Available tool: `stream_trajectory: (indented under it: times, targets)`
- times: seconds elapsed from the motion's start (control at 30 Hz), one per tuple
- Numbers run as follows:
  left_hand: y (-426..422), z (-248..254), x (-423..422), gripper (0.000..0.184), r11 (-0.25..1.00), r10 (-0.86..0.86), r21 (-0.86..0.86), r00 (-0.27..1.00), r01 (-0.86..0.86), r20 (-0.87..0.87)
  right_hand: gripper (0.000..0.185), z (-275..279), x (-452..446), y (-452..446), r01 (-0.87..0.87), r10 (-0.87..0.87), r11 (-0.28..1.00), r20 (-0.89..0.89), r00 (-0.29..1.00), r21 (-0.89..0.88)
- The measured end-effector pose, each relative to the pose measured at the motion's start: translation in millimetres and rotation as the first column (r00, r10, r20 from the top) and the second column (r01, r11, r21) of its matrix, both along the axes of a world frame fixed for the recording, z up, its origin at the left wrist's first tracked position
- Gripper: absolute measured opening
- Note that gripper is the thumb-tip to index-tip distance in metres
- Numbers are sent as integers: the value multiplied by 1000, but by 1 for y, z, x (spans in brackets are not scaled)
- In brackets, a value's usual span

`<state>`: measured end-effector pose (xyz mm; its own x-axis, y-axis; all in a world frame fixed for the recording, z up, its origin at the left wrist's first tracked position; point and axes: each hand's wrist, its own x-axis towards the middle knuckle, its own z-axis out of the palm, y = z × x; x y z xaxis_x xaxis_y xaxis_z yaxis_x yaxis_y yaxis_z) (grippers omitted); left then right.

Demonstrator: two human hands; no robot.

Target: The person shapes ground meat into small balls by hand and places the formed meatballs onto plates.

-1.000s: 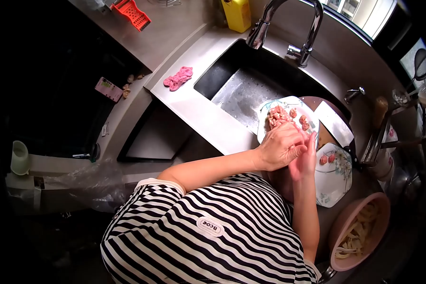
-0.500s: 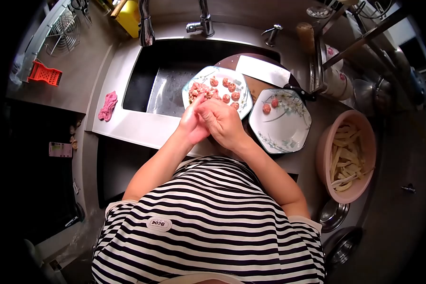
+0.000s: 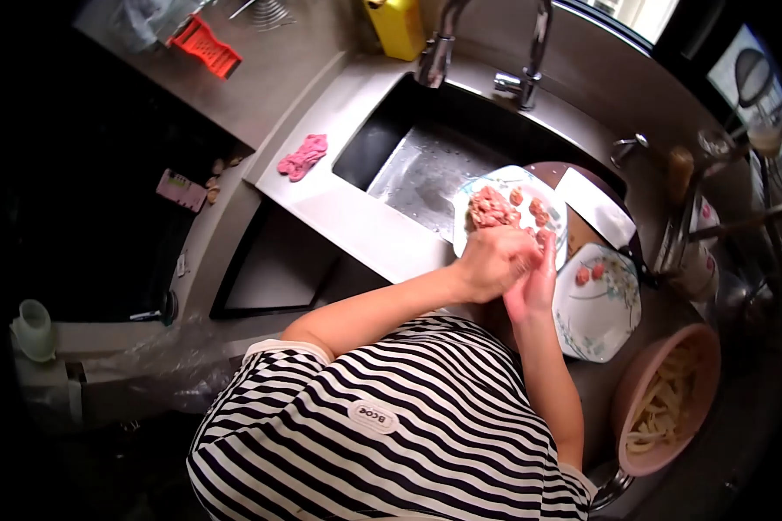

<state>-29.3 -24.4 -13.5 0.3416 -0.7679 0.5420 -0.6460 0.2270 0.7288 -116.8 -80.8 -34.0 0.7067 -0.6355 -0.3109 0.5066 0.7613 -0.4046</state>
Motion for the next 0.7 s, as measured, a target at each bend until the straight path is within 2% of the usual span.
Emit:
stream_trajectory:
  times: [0.03,0.07,0.1,0.17,0.2,0.27,0.3,0.33,0.37,0.4,0.43,0.47,0.53,0.57,0.63,0.67,0.7]
  targets:
    - [3,8,0,42,1000,-28,11,997,27,68,37,-4,-1,2,-45,47,999,108,993,-16]
    - [4,17,0,41,998,-64,24,989,62,132,36,-6,0,0,-45,45,999,96,994,-4]
    - [1,16,0,40,995,-36,-94,995,44,91,35,-4,3,0,-45,44,999,83,996,7]
    - [-5,14,4,39,946,-11,-324,1000,13,6,32,22,9,-2,57,-43,996,-184,982,73]
    - [-3,13,9,40,974,-20,-228,996,0,-86,31,27,6,-3,13,-17,1000,-154,988,-27]
    - [4,11,18,42,1000,-10,-25,961,3,-276,44,35,-6,-7,-62,39,973,-107,994,-223]
    - [4,11,17,47,988,-2,118,785,95,-619,47,50,-4,-2,-22,-46,938,-185,982,-347]
    - [0,4,18,51,990,-56,45,663,134,-747,46,53,-5,1,29,-131,868,-172,976,-495]
    - [-1,1,18,52,975,-30,68,423,214,-906,44,50,-6,1,16,-263,667,-215,941,-745]
    - [-1,0,16,53,953,20,64,150,296,-988,43,50,-5,2,-34,-399,399,-207,893,-916]
    - [0,-1,17,54,912,74,51,-43,408,-996,37,53,-1,4,-84,-415,133,-132,900,-988]
    - [0,-1,14,53,897,121,25,-190,441,-974,29,59,-4,10,-263,-430,38,-253,867,-964]
    - [2,-7,19,53,853,52,-162,-389,497,-920,23,72,-1,14,-302,-497,-354,-96,862,-885]
    - [0,-7,18,44,878,90,-127,-419,462,-903,24,73,-1,13,-289,-501,-337,-90,861,-896]
    - [1,-20,25,40,874,8,-121,-263,471,-965,25,72,-6,10,-265,-510,-301,-80,857,-916]
    - [2,-25,27,39,871,-32,-116,-181,477,-983,26,69,-7,8,-213,-477,-119,-132,869,-970]
    - [3,-5,21,47,920,-63,-139,-212,367,-975,28,62,-8,6,-161,-435,71,-176,883,-984]
